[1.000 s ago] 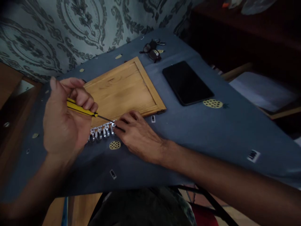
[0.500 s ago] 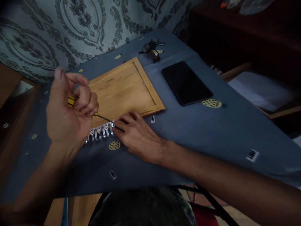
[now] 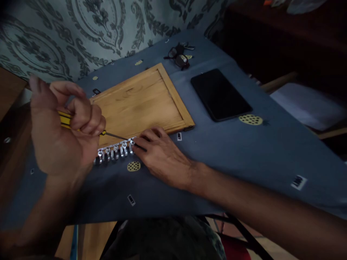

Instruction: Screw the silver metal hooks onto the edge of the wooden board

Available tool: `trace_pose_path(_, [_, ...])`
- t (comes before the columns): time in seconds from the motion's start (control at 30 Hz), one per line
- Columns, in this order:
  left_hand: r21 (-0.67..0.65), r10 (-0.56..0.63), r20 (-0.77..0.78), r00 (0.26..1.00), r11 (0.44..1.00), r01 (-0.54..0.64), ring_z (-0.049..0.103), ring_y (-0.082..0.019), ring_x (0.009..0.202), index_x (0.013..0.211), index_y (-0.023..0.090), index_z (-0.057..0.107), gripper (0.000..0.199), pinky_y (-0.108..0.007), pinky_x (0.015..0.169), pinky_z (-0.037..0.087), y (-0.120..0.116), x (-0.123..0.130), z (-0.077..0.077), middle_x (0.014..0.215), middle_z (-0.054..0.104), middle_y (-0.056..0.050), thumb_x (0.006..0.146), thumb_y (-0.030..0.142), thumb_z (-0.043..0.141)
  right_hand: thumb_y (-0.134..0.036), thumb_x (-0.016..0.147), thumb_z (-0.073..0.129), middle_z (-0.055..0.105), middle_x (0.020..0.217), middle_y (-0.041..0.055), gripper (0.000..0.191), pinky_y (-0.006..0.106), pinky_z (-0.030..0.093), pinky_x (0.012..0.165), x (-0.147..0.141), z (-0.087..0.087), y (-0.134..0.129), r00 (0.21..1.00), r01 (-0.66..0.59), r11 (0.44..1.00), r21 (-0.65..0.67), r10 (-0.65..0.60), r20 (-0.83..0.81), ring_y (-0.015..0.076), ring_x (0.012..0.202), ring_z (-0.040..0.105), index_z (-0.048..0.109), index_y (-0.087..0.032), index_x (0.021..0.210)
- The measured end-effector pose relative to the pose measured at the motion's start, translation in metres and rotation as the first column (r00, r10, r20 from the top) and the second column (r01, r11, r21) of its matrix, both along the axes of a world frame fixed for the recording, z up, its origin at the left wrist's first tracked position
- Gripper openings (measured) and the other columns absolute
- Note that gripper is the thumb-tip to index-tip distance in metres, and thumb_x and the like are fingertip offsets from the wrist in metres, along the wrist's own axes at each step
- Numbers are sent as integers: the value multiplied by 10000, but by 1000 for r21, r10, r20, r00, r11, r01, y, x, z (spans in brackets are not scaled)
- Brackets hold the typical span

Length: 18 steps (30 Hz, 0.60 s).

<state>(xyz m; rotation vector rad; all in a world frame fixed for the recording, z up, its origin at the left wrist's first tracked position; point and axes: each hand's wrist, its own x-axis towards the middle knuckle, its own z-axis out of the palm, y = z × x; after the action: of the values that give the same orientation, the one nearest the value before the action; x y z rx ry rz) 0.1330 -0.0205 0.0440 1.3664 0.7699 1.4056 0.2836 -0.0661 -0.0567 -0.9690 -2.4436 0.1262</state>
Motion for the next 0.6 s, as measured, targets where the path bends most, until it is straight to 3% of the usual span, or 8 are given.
trace_pose_path(0.1, [25, 12, 49, 999, 1000, -14, 159, -71, 383, 693, 187, 593, 494, -267, 382, 141, 1, 2, -2, 444, 210, 62, 989, 575, 512, -106, 922, 569, 741, 1185, 99, 260, 486, 433, 991, 0, -1, 0, 1000, 2, 1000, 6, -2, -12, 288, 1096, 569, 707, -172, 1132])
trace_pose_path(0.27, [-51, 23, 3, 1000, 998, -23, 210, -76, 398, 705, 187, 592, 430, -265, 408, 200, 1, 3, -2, 463, 244, 55, 1047, 416, 470, -99, 920, 570, 741, 1192, 109, 275, 501, 434, 991, 0, 0, 0, 1000, -7, 1000, -10, 7, -30, 289, 1107, 563, 713, -175, 1143])
trace_pose_path(0.43, [1, -12, 36, 999, 1000, 12, 194, -68, 379, 702, 184, 596, 509, -264, 382, 166, 5, 3, -6, 452, 221, 65, 964, 615, 533, -105, 910, 603, 739, 1197, 107, 259, 489, 424, 1001, 0, -1, 0, 1000, 2, 1000, -2, -2, -16, 287, 1099, 566, 703, -160, 1143])
trace_pose_path(0.6, [-47, 2, 34, 999, 999, 0, 188, -71, 394, 705, 183, 600, 501, -244, 391, 185, 3, 5, -8, 460, 232, 64, 986, 587, 504, -119, 921, 596, 744, 1188, 112, 241, 478, 424, 986, 0, -2, 0, 1000, 7, 1000, 26, -7, -9, 290, 1098, 567, 701, -145, 1136])
